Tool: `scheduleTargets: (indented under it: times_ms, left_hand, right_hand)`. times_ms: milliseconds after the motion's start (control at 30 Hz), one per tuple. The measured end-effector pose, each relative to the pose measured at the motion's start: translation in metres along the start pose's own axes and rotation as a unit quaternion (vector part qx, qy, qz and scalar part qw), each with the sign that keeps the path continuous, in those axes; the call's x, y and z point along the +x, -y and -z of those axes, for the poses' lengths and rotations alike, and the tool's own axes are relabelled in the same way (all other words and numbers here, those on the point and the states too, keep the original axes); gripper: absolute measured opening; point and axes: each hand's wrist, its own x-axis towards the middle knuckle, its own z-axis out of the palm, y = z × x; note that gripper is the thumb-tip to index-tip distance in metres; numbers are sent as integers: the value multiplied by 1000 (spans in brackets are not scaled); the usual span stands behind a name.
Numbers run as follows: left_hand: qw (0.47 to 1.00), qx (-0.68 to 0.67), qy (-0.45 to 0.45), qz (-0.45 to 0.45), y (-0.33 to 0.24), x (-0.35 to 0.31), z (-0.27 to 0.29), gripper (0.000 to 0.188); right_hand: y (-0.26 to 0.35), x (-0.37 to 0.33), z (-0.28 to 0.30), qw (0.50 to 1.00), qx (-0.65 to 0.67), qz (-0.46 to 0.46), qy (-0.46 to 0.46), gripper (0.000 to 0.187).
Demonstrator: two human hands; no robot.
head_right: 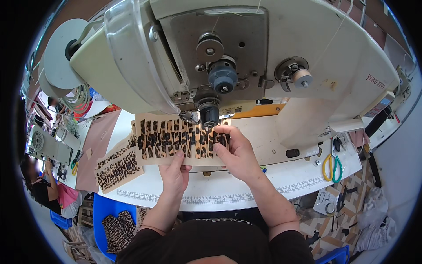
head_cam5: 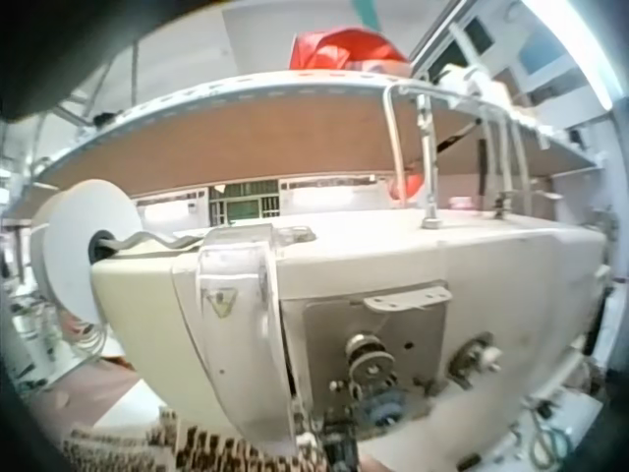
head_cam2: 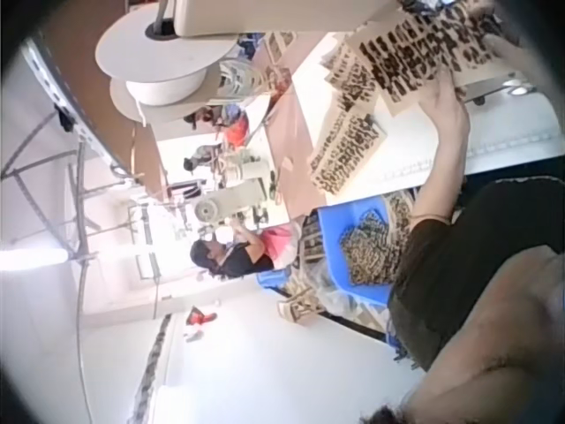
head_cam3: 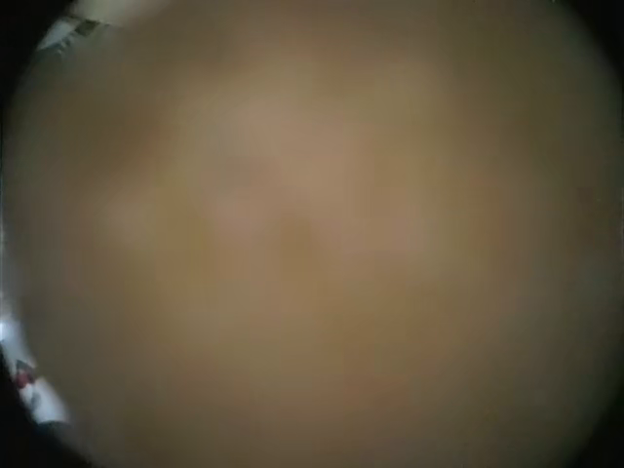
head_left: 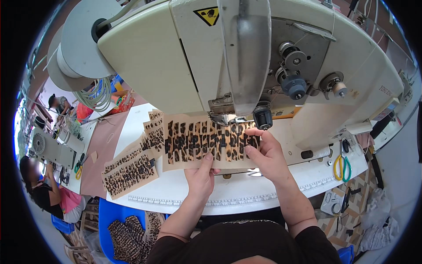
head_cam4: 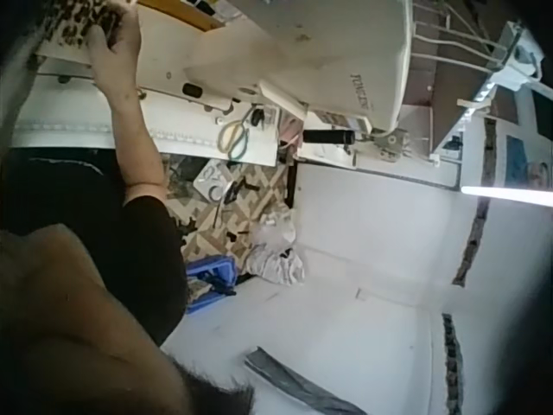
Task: The person takes patterned shoe pieces, stitches them using a sewing machine, and trims thread using snips.
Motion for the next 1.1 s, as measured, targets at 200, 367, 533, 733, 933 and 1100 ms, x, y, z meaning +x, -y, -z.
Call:
scheduleTargets:
  times_ms: [200, 367, 533, 733, 933, 1100]
  left_hand:
    - [1000, -15, -3, -10, 4, -1, 0, 31]
    - [1000, -8, 14, 5, 1, 11, 5, 35]
    - [1000, -18, 8, -2, -1, 23, -5, 27]
    - [999, -22, 24, 0, 1, 40, -2, 29]
    - [1000, -26, 1, -7, 0, 55, -10, 19]
    - [998, -21, 54, -35, 3, 72, -5, 16]
  right_hand:
    - [-4, 2, 1, 1000, 7, 2, -4, 28]
    - [6, 4, -1, 999, -11, -47, -10, 27]
    - [-6, 8, 2, 999, -2, -17, -31, 24]
    - [1, 11, 0, 998, 16, -10, -52, 16]
    - [2, 14, 16, 994, 27, 22, -106, 12]
    - [4, 24, 39, 988, 36, 23, -146, 8]
